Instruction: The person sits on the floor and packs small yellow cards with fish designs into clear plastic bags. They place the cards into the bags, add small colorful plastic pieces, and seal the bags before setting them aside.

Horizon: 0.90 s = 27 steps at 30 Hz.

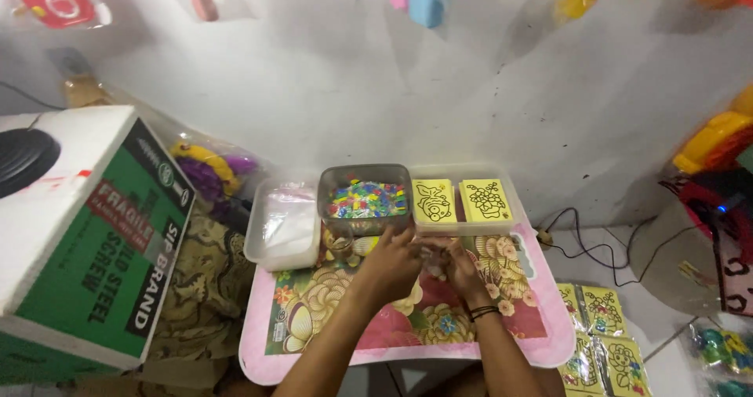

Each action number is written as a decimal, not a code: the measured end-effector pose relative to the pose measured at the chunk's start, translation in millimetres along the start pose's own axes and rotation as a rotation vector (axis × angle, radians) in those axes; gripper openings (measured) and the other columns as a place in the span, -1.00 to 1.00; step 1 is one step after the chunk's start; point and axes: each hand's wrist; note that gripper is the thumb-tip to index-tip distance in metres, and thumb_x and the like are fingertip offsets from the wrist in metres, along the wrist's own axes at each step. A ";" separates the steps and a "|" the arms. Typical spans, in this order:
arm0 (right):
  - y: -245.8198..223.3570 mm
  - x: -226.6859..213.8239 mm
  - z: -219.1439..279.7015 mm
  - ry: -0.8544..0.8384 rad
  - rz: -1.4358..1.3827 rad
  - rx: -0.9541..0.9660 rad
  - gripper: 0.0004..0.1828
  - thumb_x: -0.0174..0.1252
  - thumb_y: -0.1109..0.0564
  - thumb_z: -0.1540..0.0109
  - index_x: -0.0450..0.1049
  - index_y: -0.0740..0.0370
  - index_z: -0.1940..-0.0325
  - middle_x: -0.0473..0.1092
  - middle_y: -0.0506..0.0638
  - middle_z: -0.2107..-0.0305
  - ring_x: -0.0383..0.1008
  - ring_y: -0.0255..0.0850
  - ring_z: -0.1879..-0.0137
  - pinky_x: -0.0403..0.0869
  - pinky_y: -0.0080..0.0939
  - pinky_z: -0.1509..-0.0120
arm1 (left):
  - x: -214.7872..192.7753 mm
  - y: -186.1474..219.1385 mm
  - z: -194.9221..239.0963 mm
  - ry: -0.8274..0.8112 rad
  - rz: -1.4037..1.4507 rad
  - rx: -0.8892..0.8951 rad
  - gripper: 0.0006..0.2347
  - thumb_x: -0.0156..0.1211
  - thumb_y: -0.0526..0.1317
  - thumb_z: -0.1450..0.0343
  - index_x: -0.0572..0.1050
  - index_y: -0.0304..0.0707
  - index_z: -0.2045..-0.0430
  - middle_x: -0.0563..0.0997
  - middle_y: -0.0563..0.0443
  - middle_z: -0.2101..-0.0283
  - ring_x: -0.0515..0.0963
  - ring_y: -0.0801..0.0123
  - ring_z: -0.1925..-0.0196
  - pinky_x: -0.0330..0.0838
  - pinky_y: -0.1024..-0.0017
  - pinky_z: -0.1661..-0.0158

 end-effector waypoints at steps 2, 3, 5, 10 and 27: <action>3.8 -9.0 -0.3 -0.003 0.052 0.010 -0.30 -0.10 -0.32 -0.29 0.51 0.33 -0.13 0.50 0.06 0.53 0.43 -0.31 0.56 0.27 -0.37 0.66 | 6.8 4.2 5.3 -0.016 0.021 0.015 -0.88 0.20 -0.27 -0.10 0.66 -0.17 0.61 0.66 -0.03 0.42 0.52 0.05 0.08 0.29 0.02 0.05; 6.1 -13.4 -0.5 -0.013 0.107 0.028 -0.34 -0.01 -0.27 -0.24 0.49 0.29 -0.16 0.56 -0.03 0.38 0.43 -0.40 0.50 0.26 -0.41 0.65 | 10.4 6.4 8.5 -0.032 0.042 0.019 -0.86 0.20 -0.27 -0.14 0.68 -0.20 0.56 0.67 -0.05 0.39 0.53 0.03 0.09 0.30 0.02 0.05; -14.5 6.4 2.2 0.051 0.229 0.074 -0.45 0.16 -0.08 -0.21 0.51 0.31 -0.17 0.53 0.05 0.40 0.37 -0.36 0.57 0.26 -0.39 0.65 | -0.5 6.3 5.1 -0.026 0.023 0.023 -0.87 0.21 -0.25 -0.14 0.67 -0.17 0.56 0.67 -0.03 0.39 0.53 0.06 0.06 0.30 0.03 0.03; -15.5 6.5 -9.2 0.024 0.304 0.147 -0.43 0.37 0.20 -0.14 0.49 0.29 -0.26 0.60 0.20 0.36 0.36 -0.32 0.57 0.24 -0.39 0.64 | -31.6 4.3 0.7 0.006 0.024 -0.036 -0.90 0.23 -0.26 -0.17 0.65 -0.20 0.57 0.70 0.01 0.26 0.52 0.11 -0.07 0.30 0.11 0.00; -24.2 0.6 -4.8 0.421 0.033 -0.139 -0.84 0.02 0.36 -0.29 0.51 0.36 0.14 0.48 0.07 0.52 0.44 -0.25 0.50 0.48 -0.31 0.44 | 23.4 37.1 63.3 0.180 0.388 -1.012 -0.77 -0.04 -0.07 -0.48 0.50 -0.21 0.33 0.54 -0.03 0.31 0.53 0.12 0.28 0.40 0.19 0.28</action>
Point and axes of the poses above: each hand's wrist, its own z-axis away from the middle knuckle, its own x-axis out of the palm, y = z × x
